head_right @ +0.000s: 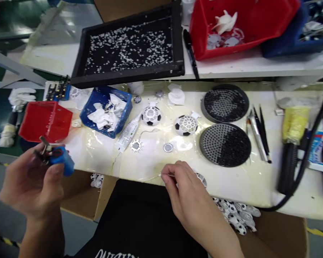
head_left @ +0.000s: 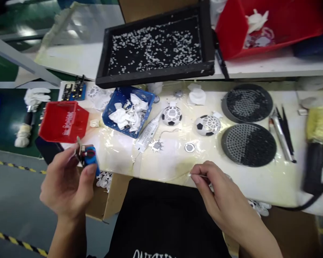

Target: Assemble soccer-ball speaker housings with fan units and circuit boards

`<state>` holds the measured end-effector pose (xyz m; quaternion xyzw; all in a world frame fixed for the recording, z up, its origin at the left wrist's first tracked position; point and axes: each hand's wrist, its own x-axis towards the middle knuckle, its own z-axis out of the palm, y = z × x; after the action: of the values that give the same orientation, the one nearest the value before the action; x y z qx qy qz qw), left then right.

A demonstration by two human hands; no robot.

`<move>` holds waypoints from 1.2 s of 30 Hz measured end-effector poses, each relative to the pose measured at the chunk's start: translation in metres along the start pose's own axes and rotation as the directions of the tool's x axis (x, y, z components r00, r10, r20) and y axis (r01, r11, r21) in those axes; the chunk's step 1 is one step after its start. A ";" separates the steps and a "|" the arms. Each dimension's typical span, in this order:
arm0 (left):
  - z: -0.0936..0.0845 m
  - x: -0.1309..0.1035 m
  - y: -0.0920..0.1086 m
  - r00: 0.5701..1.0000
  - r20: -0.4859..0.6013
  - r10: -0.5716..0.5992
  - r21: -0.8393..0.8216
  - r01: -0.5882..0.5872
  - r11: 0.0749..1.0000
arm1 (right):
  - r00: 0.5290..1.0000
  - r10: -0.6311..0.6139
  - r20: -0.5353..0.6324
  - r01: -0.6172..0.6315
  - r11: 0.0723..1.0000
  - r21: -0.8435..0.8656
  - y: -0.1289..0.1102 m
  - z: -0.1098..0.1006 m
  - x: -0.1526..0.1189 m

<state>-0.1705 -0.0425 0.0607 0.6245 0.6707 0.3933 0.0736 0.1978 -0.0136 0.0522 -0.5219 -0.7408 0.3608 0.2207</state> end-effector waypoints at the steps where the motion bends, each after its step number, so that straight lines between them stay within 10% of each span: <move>1: 0.011 -0.004 0.016 0.999 -0.039 -0.025 -0.166 0.018 0.986 | 1.000 0.012 0.003 -0.012 1.000 0.021 -0.001 -0.002 0.001; 4: 0.053 -0.013 0.059 0.919 0.393 0.033 -0.473 0.171 0.864 | 0.999 0.042 -0.009 -0.041 0.997 0.067 -0.005 -0.006 0.002; 7: 0.091 -0.016 0.083 0.805 0.569 0.169 -0.582 0.250 0.774 | 0.998 0.046 -0.046 -0.040 0.992 0.117 -0.008 -0.006 0.002; 14: 0.108 -0.009 0.096 0.730 0.608 0.312 -0.658 0.242 0.713 | 0.992 0.049 -0.116 -0.020 0.970 0.241 -0.008 0.001 0.001; 36: 0.113 -0.003 0.091 0.697 0.595 0.399 -0.669 0.154 0.727 | 0.971 0.143 -0.191 -0.073 0.941 0.332 -0.008 0.006 0.002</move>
<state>-0.0323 -0.0041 0.0388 0.7012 0.3526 0.3425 0.5164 0.1877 -0.0149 0.0545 -0.5542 -0.6143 0.4309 0.3604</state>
